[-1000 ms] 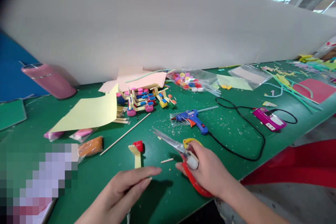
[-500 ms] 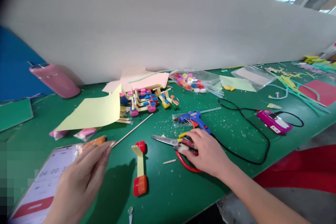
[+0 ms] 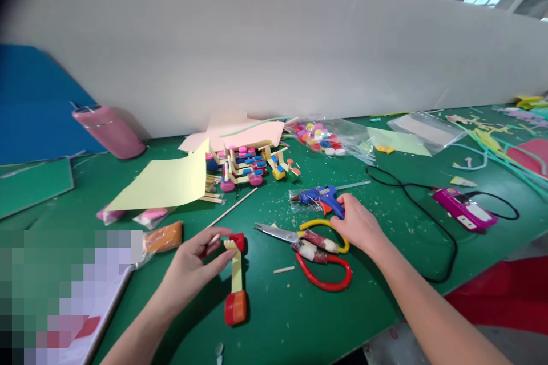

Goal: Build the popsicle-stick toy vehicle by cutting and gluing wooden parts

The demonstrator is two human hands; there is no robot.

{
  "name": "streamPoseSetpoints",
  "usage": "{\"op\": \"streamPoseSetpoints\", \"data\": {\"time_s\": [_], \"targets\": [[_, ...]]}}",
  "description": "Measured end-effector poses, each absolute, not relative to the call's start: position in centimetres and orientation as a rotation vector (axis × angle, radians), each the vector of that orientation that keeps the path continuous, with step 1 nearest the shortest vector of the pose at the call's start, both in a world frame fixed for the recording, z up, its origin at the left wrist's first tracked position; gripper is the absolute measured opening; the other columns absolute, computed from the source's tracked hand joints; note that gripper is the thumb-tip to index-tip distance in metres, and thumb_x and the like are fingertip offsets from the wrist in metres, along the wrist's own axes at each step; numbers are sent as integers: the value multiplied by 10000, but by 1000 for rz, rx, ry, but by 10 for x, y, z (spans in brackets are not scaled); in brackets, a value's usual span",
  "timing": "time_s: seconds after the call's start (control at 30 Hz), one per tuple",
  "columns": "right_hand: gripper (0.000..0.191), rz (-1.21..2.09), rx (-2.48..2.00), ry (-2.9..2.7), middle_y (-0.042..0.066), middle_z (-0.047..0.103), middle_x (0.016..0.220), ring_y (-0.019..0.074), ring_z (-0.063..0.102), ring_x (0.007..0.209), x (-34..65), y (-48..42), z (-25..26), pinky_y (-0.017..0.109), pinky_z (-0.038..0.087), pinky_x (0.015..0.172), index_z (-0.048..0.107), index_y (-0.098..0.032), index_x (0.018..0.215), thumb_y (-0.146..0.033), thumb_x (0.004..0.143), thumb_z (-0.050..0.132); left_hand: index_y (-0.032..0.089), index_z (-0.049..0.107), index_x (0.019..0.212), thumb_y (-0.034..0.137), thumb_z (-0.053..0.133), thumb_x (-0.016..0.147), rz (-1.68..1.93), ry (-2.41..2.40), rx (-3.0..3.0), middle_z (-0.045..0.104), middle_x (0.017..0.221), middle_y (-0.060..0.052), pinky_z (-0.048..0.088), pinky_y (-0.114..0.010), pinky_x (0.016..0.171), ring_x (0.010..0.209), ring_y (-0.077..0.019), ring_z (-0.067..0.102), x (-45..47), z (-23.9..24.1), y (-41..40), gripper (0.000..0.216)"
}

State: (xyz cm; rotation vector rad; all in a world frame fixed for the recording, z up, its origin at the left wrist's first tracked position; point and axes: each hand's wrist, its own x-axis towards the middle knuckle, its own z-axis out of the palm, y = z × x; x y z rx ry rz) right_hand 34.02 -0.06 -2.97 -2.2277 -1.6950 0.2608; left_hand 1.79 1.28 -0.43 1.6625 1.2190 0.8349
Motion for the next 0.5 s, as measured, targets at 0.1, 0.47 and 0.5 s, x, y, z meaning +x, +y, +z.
{"op": "streamPoseSetpoints", "data": {"time_s": [0.1,0.47,0.5], "targets": [[192,319,-2216,-1630,29,596,745,173,529,610,342,2,-30,258,344,536,552,-188,831,-224,643,551,160,653,729,273,610,709,809,1227,1726,615,671,-6,417,-221,536,576,-118,509,22,-9,13,123],[157,895,-1858,-1239,-14,570,621,154,545,599,358,-13,-11,254,409,554,548,-180,774,-319,700,550,167,665,625,273,610,701,959,1282,1844,563,520,16,347,-191,423,447,-89,434,24,-15,6,142],[182,947,-1806,-1200,-11,565,621,149,545,593,358,-15,-8,254,418,555,538,-177,772,-345,705,564,168,674,644,272,607,704,971,1274,1847,574,529,12,352,-192,425,450,-91,442,24,-16,6,138]]}}
